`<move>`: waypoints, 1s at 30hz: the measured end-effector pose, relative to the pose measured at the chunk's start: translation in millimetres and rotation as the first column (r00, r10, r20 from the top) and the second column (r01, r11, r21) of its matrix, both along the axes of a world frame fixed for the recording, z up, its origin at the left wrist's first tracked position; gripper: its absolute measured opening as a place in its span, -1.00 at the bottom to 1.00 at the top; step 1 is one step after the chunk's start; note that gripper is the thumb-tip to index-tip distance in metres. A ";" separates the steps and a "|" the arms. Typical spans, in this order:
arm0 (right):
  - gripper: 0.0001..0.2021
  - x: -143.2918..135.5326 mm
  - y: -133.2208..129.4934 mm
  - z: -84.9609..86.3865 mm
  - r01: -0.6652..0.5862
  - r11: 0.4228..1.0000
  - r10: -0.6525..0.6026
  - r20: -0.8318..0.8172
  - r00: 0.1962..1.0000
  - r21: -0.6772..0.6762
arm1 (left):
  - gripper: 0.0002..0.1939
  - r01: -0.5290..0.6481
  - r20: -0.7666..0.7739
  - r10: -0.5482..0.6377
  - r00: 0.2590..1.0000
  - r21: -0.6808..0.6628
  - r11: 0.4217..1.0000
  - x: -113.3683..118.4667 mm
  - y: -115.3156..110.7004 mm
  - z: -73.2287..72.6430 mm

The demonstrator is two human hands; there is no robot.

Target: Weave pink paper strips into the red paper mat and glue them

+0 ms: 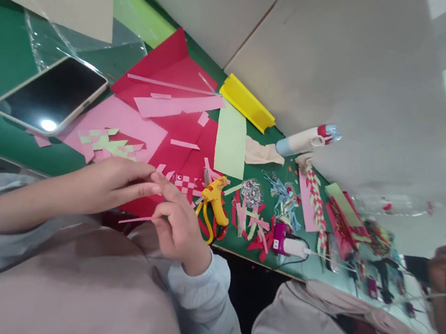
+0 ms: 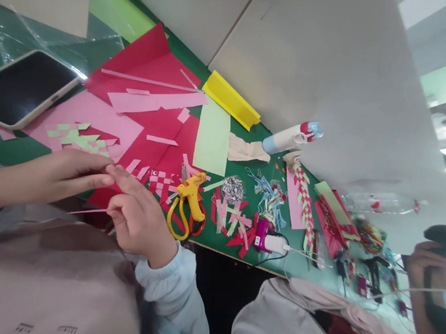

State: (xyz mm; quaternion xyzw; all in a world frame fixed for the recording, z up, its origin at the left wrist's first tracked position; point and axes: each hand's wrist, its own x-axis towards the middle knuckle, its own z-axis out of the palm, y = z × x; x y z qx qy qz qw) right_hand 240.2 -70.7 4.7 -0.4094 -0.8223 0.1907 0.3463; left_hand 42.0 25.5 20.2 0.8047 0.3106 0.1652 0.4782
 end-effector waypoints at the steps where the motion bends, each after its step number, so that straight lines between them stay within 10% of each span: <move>1: -0.92 -0.6 0.3 -0.6 -0.006 1.000 0.006 0.035 0.999 0.002 | -0.52 -0.023 -0.003 0.023 1.000 0.001 1.000 0.0 -0.6 -0.4; 10: -0.93 2.4 -0.9 2.6 -0.017 0.998 0.020 0.048 0.999 -0.064 | -0.55 -0.086 0.052 0.089 0.995 -0.048 0.995 -14.1 10.0 1.7; 20: -0.75 14.6 -0.3 -16.8 0.113 0.988 -0.148 -0.425 0.893 -0.106 | -0.52 -0.145 0.157 0.186 0.970 -0.238 0.960 -29.6 15.4 -12.9; 30: -0.55 22.7 0.5 -33.8 0.156 0.963 -0.247 -0.486 0.839 -0.219 | -0.56 -0.359 -0.052 0.363 0.930 0.069 0.931 -68.0 4.1 -38.2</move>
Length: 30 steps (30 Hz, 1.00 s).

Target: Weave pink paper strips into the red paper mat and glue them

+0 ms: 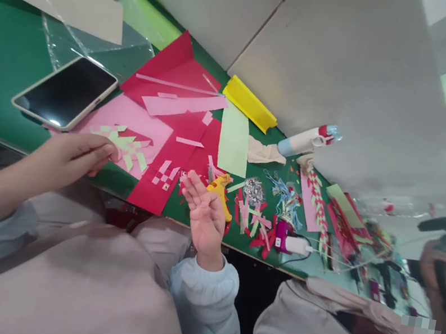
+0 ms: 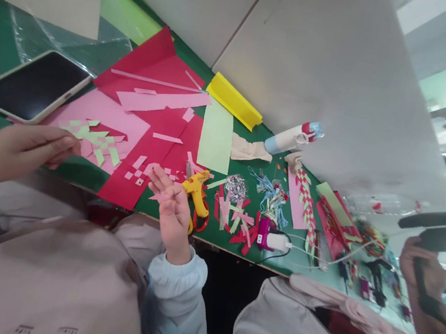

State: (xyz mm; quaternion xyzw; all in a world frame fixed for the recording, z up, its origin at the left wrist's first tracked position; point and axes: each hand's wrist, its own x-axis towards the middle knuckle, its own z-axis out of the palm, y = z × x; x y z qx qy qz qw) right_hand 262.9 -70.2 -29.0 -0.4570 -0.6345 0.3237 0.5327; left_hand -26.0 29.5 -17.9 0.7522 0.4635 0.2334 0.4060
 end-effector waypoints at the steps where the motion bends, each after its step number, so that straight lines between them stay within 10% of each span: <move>1: -0.58 -2.3 -3.6 -2.4 -0.019 1.000 0.019 -0.015 1.000 -0.011 | -0.55 -0.052 -0.006 0.053 0.999 0.044 0.998 -8.1 -4.0 -2.5; 7: -0.69 -22.5 -29.8 2.0 -0.169 0.971 0.136 -0.193 0.972 -0.167 | -0.58 -0.204 -0.064 0.201 0.978 -0.046 0.978 -39.4 -38.4 -24.1; 20: -0.81 -53.8 -39.8 17.8 -0.441 0.842 0.474 0.035 0.880 -0.310 | -0.70 -0.072 0.189 0.031 0.981 0.211 0.975 13.2 -71.6 -6.7; 30: -0.87 -24.8 -56.6 22.0 -0.322 0.888 0.324 -0.049 0.945 -0.330 | -0.59 0.113 -0.448 -0.159 0.880 -0.127 0.985 -25.9 -82.2 -98.0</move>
